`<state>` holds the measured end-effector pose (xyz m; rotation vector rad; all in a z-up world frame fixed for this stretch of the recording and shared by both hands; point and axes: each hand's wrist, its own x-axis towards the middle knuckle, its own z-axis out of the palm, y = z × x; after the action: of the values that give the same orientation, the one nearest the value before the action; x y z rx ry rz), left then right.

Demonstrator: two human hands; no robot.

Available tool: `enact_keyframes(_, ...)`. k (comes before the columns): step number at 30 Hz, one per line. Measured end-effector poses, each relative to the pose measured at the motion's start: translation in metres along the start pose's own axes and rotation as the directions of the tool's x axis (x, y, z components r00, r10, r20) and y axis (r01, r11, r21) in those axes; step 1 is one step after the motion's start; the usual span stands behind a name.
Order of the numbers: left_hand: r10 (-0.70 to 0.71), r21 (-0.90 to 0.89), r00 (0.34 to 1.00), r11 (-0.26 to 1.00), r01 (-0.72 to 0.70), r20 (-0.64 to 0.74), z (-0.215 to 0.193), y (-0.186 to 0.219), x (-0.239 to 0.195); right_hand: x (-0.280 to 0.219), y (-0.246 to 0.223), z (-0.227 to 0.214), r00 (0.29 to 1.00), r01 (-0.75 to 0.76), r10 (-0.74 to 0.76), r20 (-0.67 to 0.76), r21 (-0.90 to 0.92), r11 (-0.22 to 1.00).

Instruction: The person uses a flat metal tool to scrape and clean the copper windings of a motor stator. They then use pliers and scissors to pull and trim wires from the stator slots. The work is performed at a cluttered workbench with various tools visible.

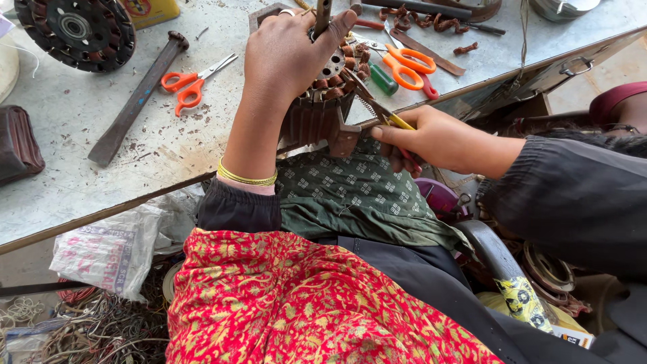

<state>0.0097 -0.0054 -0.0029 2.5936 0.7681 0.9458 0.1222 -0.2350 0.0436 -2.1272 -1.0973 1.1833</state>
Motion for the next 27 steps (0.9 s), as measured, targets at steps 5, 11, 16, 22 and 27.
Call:
enact_keyframes(5, 0.021, -0.008, 0.999, 1.000, -0.021, -0.043, -0.008, 0.004, 0.000, 0.011, 0.014, -0.002, 0.997, 0.054, -0.056, -0.054, -0.041, 0.998)
enact_keyframes(11, 0.036, -0.086, 0.999, 0.996, -0.037, -0.005, -0.022, 0.010, -0.003, 0.031, 0.047, 0.004, 0.966, 0.249, -0.252, -0.062, -0.053, 0.967)
enact_keyframes(16, 0.201, -0.123, 0.976, 0.970, -0.210, -0.085, -0.022, 0.006, 0.001, 0.050, 0.071, 0.012, 0.912, 0.402, -0.404, -0.076, -0.037, 0.915)
enact_keyframes(22, 0.176, -0.125, 0.984, 0.976, -0.178, -0.029, -0.022, -0.002, 0.003, 0.051, 0.068, 0.008, 0.941, 0.319, -0.336, 0.035, 0.233, 0.919)
enact_keyframes(27, -0.054, -0.067, 0.995, 0.996, 0.060, 0.087, -0.021, 0.003, 0.002, 0.038, 0.033, -0.010, 0.959, 0.155, -0.194, 0.207, 0.188, 0.970)
